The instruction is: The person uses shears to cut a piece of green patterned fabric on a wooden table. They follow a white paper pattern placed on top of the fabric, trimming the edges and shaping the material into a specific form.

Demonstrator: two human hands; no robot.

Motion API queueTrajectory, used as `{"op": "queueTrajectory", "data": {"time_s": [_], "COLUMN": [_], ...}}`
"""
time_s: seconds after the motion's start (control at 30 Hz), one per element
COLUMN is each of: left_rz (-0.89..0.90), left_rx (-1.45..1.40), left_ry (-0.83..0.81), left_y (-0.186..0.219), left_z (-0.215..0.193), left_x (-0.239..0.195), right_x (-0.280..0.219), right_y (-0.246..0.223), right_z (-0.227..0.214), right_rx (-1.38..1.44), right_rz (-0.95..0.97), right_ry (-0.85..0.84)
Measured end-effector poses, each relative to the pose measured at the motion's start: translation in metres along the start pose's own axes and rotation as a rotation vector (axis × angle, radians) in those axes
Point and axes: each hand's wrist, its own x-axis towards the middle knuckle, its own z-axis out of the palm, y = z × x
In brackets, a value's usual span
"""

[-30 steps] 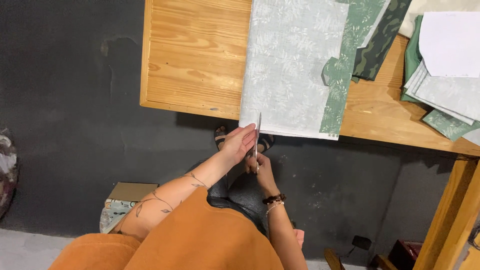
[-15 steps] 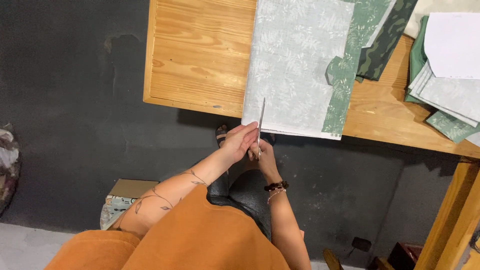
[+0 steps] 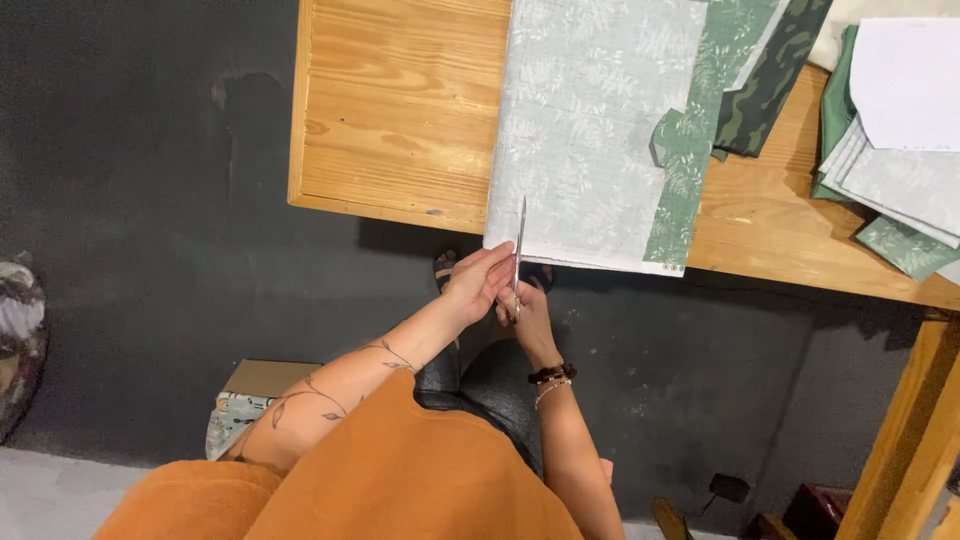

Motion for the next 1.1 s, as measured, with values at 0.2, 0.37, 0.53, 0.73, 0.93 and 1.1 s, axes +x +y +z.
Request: {"op": "queueTrajectory", "data": {"time_s": [0.2,0.37,0.53,0.73,0.93,1.1], "left_rz": [-0.009,-0.011,-0.007,0.007,0.006,-0.006], "left_rx": [0.013,-0.005,0.019,0.076,0.096,0.113], "left_ry": [-0.008,-0.001,-0.030,-0.045,-0.048,-0.043], "left_y": [-0.002,-0.004,-0.003,0.002,0.000,0.003], "left_z": [-0.003,-0.007,-0.004,-0.006,-0.012,-0.010], "left_x": [0.005,0.012,0.017,0.012,0.018,0.013], "right_x": [-0.001,-0.002,0.016,0.024,0.033,0.033], "right_y": [0.005,0.008,0.025,0.005,0.000,0.004], "right_z": [0.002,0.002,-0.011,-0.015,-0.014,-0.016], "right_rx": [0.027,0.085,0.116,0.073,0.041,0.050], "right_rz": [0.004,0.001,-0.021,-0.041,-0.001,-0.009], "right_ry": [0.021,0.016,-0.089,-0.112,-0.118,-0.114]}}
